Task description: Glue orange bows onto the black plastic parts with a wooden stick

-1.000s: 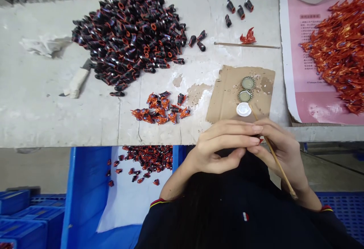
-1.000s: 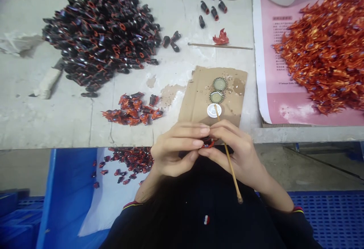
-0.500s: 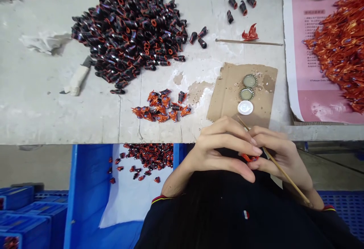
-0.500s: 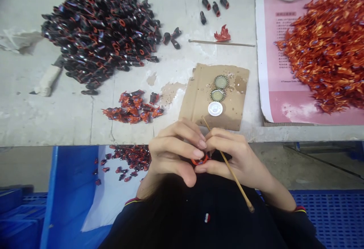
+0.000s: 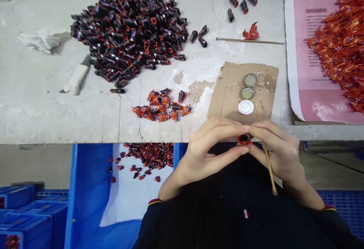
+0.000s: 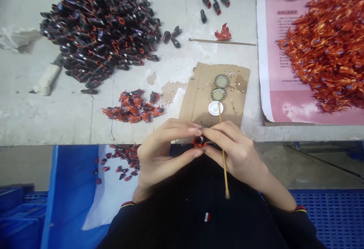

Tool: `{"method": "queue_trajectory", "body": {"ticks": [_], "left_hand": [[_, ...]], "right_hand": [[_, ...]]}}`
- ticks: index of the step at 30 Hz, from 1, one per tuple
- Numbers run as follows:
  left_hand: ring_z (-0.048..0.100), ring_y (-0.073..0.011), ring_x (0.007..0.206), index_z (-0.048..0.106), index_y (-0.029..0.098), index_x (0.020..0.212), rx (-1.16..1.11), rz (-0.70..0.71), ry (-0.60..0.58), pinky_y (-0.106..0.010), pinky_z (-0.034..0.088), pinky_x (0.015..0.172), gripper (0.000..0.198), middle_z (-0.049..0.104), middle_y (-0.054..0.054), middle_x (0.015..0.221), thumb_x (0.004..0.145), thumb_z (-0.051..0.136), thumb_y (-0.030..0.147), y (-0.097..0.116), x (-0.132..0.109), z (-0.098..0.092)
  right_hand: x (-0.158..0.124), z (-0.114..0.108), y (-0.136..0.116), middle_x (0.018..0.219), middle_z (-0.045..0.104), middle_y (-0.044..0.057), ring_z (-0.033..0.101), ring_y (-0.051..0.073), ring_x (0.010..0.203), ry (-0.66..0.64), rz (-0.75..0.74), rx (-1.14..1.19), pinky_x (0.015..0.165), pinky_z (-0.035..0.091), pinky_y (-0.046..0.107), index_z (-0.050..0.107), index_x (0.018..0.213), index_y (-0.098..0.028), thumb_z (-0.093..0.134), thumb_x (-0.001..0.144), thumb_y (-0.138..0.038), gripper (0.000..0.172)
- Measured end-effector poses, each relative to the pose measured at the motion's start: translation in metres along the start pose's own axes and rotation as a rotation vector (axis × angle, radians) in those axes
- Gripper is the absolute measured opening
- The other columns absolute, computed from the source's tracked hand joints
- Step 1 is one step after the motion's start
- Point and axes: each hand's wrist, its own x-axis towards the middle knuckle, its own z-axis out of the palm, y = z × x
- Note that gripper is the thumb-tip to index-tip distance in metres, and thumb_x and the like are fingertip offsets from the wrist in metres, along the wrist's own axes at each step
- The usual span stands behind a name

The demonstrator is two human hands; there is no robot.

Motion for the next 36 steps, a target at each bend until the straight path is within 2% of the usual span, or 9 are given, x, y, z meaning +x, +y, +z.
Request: {"method": "queue_trajectory", "body": {"ticks": [5, 10, 15, 19, 23, 29, 36], "left_hand": [[0.070, -0.0133, 0.092, 0.064, 0.018, 0.111, 0.024, -0.054, -0.014, -0.024, 0.058, 0.083, 0.037, 0.074, -0.005, 0.100, 0.078, 0.076, 0.010, 0.002, 0.002, -0.004], [0.070, -0.0133, 0.090, 0.065, 0.018, 0.112, 0.037, -0.030, 0.044, -0.024, 0.058, 0.082, 0.037, 0.075, -0.005, 0.100, 0.078, 0.077, 0.012, -0.004, 0.001, -0.002], [0.070, -0.0135, 0.088, 0.064, 0.018, 0.114, 0.089, 0.074, 0.096, -0.024, 0.059, 0.079, 0.039, 0.074, -0.004, 0.097, 0.077, 0.078, 0.015, -0.013, -0.002, 0.001], [0.071, -0.0147, 0.095, 0.064, 0.015, 0.114, 0.136, 0.141, 0.112, -0.023, 0.060, 0.081, 0.039, 0.074, -0.006, 0.100, 0.078, 0.077, 0.015, -0.015, -0.002, 0.005], [0.071, -0.0153, 0.100, 0.064, 0.016, 0.114, 0.121, 0.115, 0.103, -0.025, 0.060, 0.086, 0.038, 0.075, -0.006, 0.101, 0.078, 0.077, 0.016, -0.014, -0.001, 0.006], [0.073, -0.0154, 0.094, 0.065, 0.020, 0.112, 0.068, 0.054, 0.142, -0.027, 0.060, 0.084, 0.035, 0.076, -0.004, 0.100, 0.079, 0.077, 0.018, -0.014, -0.003, 0.008], [0.073, -0.0152, 0.093, 0.066, 0.017, 0.105, 0.077, 0.081, 0.199, -0.027, 0.059, 0.085, 0.029, 0.076, -0.003, 0.095, 0.078, 0.076, 0.012, -0.017, -0.004, 0.012]], "right_hand": [[0.003, 0.000, 0.000, 0.087, 0.068, 0.004, 0.064, 0.015, 0.077, -0.008, -0.041, -0.050, 0.068, 0.055, 0.028, 0.061, 0.109, -0.021, 0.063, 0.087, -0.013, 0.023], [0.003, 0.000, -0.001, 0.090, 0.067, 0.005, 0.065, 0.017, 0.080, -0.061, -0.013, -0.055, 0.071, 0.055, 0.030, 0.059, 0.114, -0.021, 0.061, 0.088, -0.015, 0.027], [0.003, 0.005, -0.001, 0.090, 0.068, 0.005, 0.066, 0.016, 0.081, -0.022, 0.015, -0.022, 0.072, 0.055, 0.028, 0.059, 0.114, -0.021, 0.060, 0.088, -0.012, 0.027], [0.003, 0.008, -0.003, 0.089, 0.068, 0.005, 0.066, 0.016, 0.081, 0.000, 0.026, 0.002, 0.071, 0.056, 0.027, 0.060, 0.111, -0.019, 0.061, 0.087, -0.013, 0.024], [0.004, 0.009, -0.003, 0.088, 0.068, 0.005, 0.066, 0.017, 0.080, -0.005, 0.041, 0.012, 0.071, 0.057, 0.028, 0.062, 0.111, -0.020, 0.059, 0.089, -0.014, 0.023], [0.004, 0.009, -0.005, 0.090, 0.069, 0.005, 0.067, 0.018, 0.081, -0.009, 0.030, 0.008, 0.071, 0.058, 0.029, 0.061, 0.116, -0.021, 0.059, 0.089, -0.015, 0.028], [0.008, 0.011, -0.006, 0.089, 0.068, 0.006, 0.066, 0.016, 0.081, -0.015, 0.007, 0.001, 0.073, 0.057, 0.026, 0.061, 0.105, -0.017, 0.060, 0.088, -0.011, 0.018]]}}
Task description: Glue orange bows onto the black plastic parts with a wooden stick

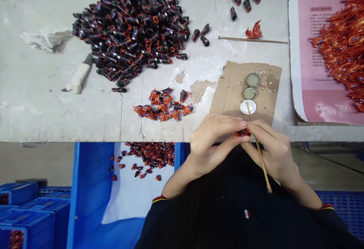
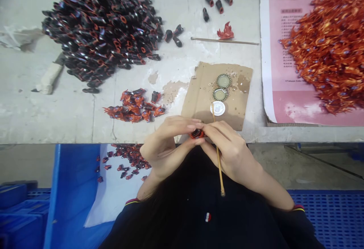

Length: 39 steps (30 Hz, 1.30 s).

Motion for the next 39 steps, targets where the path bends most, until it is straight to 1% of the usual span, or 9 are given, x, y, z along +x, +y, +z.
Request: {"method": "queue_trajectory", "body": {"ticks": [7, 12, 18, 22, 27, 31, 34, 36, 39], "left_hand": [[0.073, -0.0154, 0.094, 0.066, 0.017, 0.107, -0.070, -0.010, 0.013, -0.026, 0.060, 0.084, 0.032, 0.076, -0.004, 0.096, 0.078, 0.077, 0.011, -0.003, -0.001, 0.000], [0.074, -0.0138, 0.088, 0.067, 0.016, 0.094, -0.160, -0.023, 0.025, -0.023, 0.061, 0.080, 0.023, 0.076, -0.003, 0.092, 0.075, 0.078, 0.009, -0.002, 0.001, -0.002], [0.075, -0.0157, 0.084, 0.061, 0.018, 0.081, -0.284, -0.012, 0.083, -0.024, 0.063, 0.075, 0.025, 0.075, -0.001, 0.083, 0.071, 0.080, 0.005, -0.009, -0.001, 0.002], [0.074, -0.0137, 0.080, 0.057, 0.019, 0.076, -0.314, 0.011, 0.138, -0.022, 0.063, 0.072, 0.026, 0.075, 0.000, 0.081, 0.072, 0.080, 0.009, -0.010, -0.001, 0.008], [0.074, -0.0116, 0.085, 0.060, 0.021, 0.085, -0.428, -0.080, 0.143, -0.022, 0.064, 0.079, 0.023, 0.075, 0.002, 0.083, 0.075, 0.080, 0.013, -0.007, 0.001, 0.011], [0.075, -0.0139, 0.085, 0.063, 0.023, 0.108, -0.399, -0.077, 0.057, -0.024, 0.064, 0.080, 0.050, 0.077, 0.001, 0.092, 0.066, 0.087, 0.013, -0.006, 0.002, 0.004], [0.075, -0.0154, 0.092, 0.060, 0.022, 0.123, -0.346, -0.068, -0.027, -0.024, 0.062, 0.087, 0.063, 0.078, -0.002, 0.098, 0.067, 0.085, 0.010, -0.004, 0.001, -0.004], [0.074, -0.0158, 0.094, 0.061, 0.021, 0.122, -0.326, -0.061, -0.051, -0.024, 0.062, 0.088, 0.059, 0.078, -0.002, 0.097, 0.069, 0.083, 0.007, -0.003, 0.001, -0.007], [0.074, -0.0152, 0.090, 0.064, 0.019, 0.113, -0.314, -0.007, -0.026, -0.021, 0.063, 0.077, 0.048, 0.077, -0.003, 0.094, 0.070, 0.082, 0.006, -0.002, 0.002, -0.006]], "right_hand": [[-0.001, 0.001, 0.001, 0.090, 0.069, 0.006, 0.065, 0.015, 0.082, 0.012, -0.006, 0.007, 0.074, 0.057, 0.026, 0.059, 0.110, -0.017, 0.061, 0.088, -0.011, 0.023], [-0.003, -0.002, 0.002, 0.091, 0.069, 0.005, 0.065, 0.014, 0.082, -0.007, -0.009, 0.047, 0.073, 0.056, 0.025, 0.060, 0.110, -0.018, 0.062, 0.087, -0.011, 0.023], [-0.001, -0.003, 0.001, 0.088, 0.067, 0.005, 0.064, 0.013, 0.080, -0.019, -0.003, 0.079, 0.073, 0.055, 0.023, 0.061, 0.107, -0.016, 0.061, 0.088, -0.010, 0.020], [0.000, -0.004, -0.001, 0.087, 0.067, 0.005, 0.064, 0.013, 0.079, -0.019, 0.008, 0.131, 0.072, 0.056, 0.022, 0.061, 0.107, -0.016, 0.058, 0.089, -0.010, 0.019], [-0.002, -0.006, -0.001, 0.089, 0.067, 0.004, 0.065, 0.012, 0.080, 0.005, 0.059, 0.203, 0.069, 0.056, 0.022, 0.059, 0.108, -0.018, 0.058, 0.090, -0.012, 0.019], [-0.002, -0.009, -0.001, 0.091, 0.068, 0.004, 0.064, 0.012, 0.080, -0.026, 0.058, 0.186, 0.069, 0.056, 0.022, 0.059, 0.109, -0.019, 0.055, 0.091, -0.010, 0.020], [-0.001, -0.011, -0.001, 0.090, 0.067, 0.004, 0.063, 0.011, 0.080, -0.045, 0.029, 0.138, 0.070, 0.055, 0.022, 0.060, 0.109, -0.018, 0.055, 0.091, -0.010, 0.020], [0.000, -0.012, -0.001, 0.089, 0.066, 0.004, 0.062, 0.011, 0.080, -0.062, 0.000, 0.125, 0.072, 0.055, 0.022, 0.060, 0.107, -0.018, 0.055, 0.091, -0.009, 0.019], [0.000, -0.014, -0.002, 0.089, 0.065, 0.004, 0.061, 0.011, 0.080, -0.088, -0.014, 0.135, 0.072, 0.054, 0.021, 0.060, 0.105, -0.019, 0.054, 0.091, -0.008, 0.018]]}}
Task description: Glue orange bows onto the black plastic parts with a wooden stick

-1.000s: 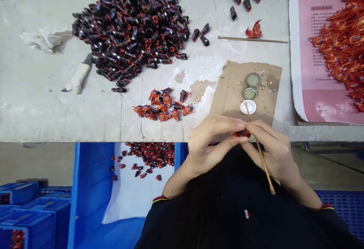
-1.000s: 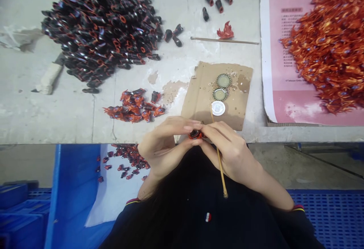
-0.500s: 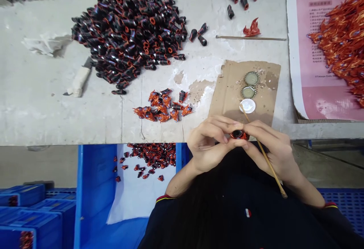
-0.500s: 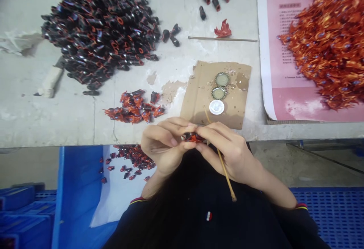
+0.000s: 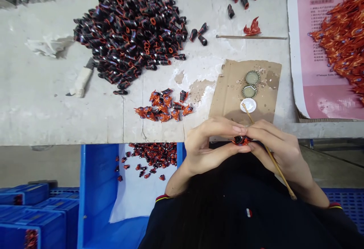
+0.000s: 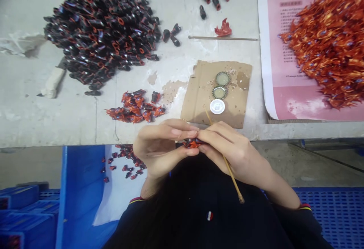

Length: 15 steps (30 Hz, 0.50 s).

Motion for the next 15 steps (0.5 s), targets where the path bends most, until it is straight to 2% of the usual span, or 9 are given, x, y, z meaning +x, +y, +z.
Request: {"method": "queue_trajectory", "body": {"ticks": [4, 8, 15], "left_hand": [[0.075, -0.0150, 0.081, 0.063, 0.017, 0.097, 0.059, 0.109, 0.038, -0.020, 0.063, 0.071, 0.035, 0.076, -0.003, 0.084, 0.069, 0.084, 0.010, -0.002, 0.004, 0.005], [0.074, -0.0140, 0.074, 0.056, 0.020, 0.086, 0.100, 0.163, 0.071, -0.022, 0.063, 0.068, 0.032, 0.072, 0.003, 0.071, 0.070, 0.084, 0.015, -0.004, 0.005, 0.009], [0.070, -0.0103, 0.069, 0.046, 0.023, 0.076, -0.034, 0.101, 0.165, -0.021, 0.061, 0.061, 0.038, 0.066, 0.009, 0.068, 0.073, 0.083, 0.026, -0.012, 0.002, 0.020]], "right_hand": [[0.000, -0.001, -0.001, 0.089, 0.065, 0.004, 0.061, 0.011, 0.079, -0.001, 0.020, 0.022, 0.071, 0.054, 0.021, 0.060, 0.105, -0.019, 0.054, 0.091, -0.008, 0.019], [-0.001, 0.001, -0.001, 0.091, 0.065, 0.003, 0.061, 0.011, 0.080, 0.005, 0.024, 0.062, 0.072, 0.053, 0.021, 0.059, 0.106, -0.020, 0.055, 0.091, -0.008, 0.020], [0.000, 0.006, -0.002, 0.087, 0.062, 0.002, 0.059, 0.012, 0.079, 0.080, 0.013, 0.067, 0.069, 0.052, 0.023, 0.056, 0.104, -0.021, 0.054, 0.092, -0.014, 0.014]]}}
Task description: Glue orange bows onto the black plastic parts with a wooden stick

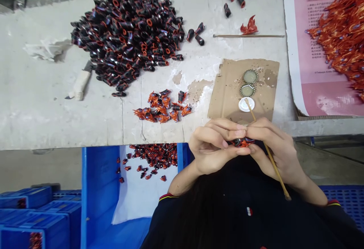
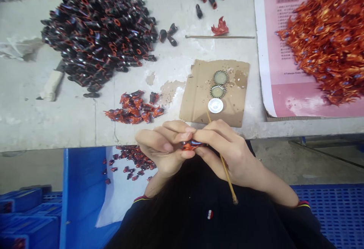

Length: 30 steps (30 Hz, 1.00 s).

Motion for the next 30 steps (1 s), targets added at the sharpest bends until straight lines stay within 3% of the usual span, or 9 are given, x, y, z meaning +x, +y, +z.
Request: {"method": "queue_trajectory", "body": {"ticks": [11, 15, 20, 25, 30], "left_hand": [[0.069, -0.0086, 0.067, 0.043, 0.023, 0.072, -0.064, 0.036, 0.010, -0.019, 0.061, 0.062, 0.042, 0.066, 0.009, 0.068, 0.071, 0.084, 0.029, -0.004, 0.000, 0.003], [0.071, -0.0098, 0.071, 0.049, 0.025, 0.079, -0.030, -0.010, -0.024, -0.020, 0.061, 0.063, 0.035, 0.068, 0.008, 0.070, 0.073, 0.083, 0.031, -0.002, 0.000, 0.000], [0.072, -0.0116, 0.071, 0.057, 0.031, 0.091, 0.018, -0.086, -0.075, -0.024, 0.061, 0.065, 0.039, 0.070, 0.008, 0.076, 0.066, 0.085, 0.045, 0.000, 0.002, -0.004], [0.074, -0.0150, 0.081, 0.061, 0.027, 0.097, -0.057, -0.162, -0.075, -0.024, 0.064, 0.070, 0.042, 0.074, 0.004, 0.080, 0.064, 0.088, 0.032, 0.006, 0.000, -0.006], [0.075, -0.0152, 0.080, 0.061, 0.022, 0.086, -0.142, -0.305, -0.074, -0.023, 0.065, 0.071, 0.036, 0.073, 0.003, 0.079, 0.063, 0.088, 0.021, 0.014, 0.001, -0.010]], "right_hand": [[-0.001, 0.005, -0.002, 0.076, 0.062, 0.000, 0.058, 0.015, 0.069, 0.080, -0.016, -0.017, 0.063, 0.050, 0.030, 0.056, 0.101, -0.023, 0.049, 0.095, -0.017, 0.011], [0.000, 0.005, -0.002, 0.078, 0.063, 0.000, 0.058, 0.014, 0.068, 0.076, -0.035, -0.019, 0.063, 0.050, 0.029, 0.055, 0.104, -0.022, 0.050, 0.095, -0.017, 0.012], [-0.001, 0.005, 0.000, 0.075, 0.064, 0.001, 0.057, 0.020, 0.065, 0.064, -0.009, -0.022, 0.058, 0.049, 0.035, 0.055, 0.112, -0.030, 0.051, 0.094, -0.020, 0.022], [0.001, 0.004, -0.001, 0.076, 0.063, 0.002, 0.057, 0.019, 0.067, 0.078, -0.041, -0.069, 0.059, 0.050, 0.034, 0.054, 0.109, -0.026, 0.049, 0.094, -0.018, 0.018], [0.002, 0.004, 0.000, 0.075, 0.063, 0.001, 0.058, 0.016, 0.067, 0.064, -0.087, -0.110, 0.061, 0.049, 0.031, 0.054, 0.107, -0.022, 0.047, 0.096, -0.016, 0.015]]}}
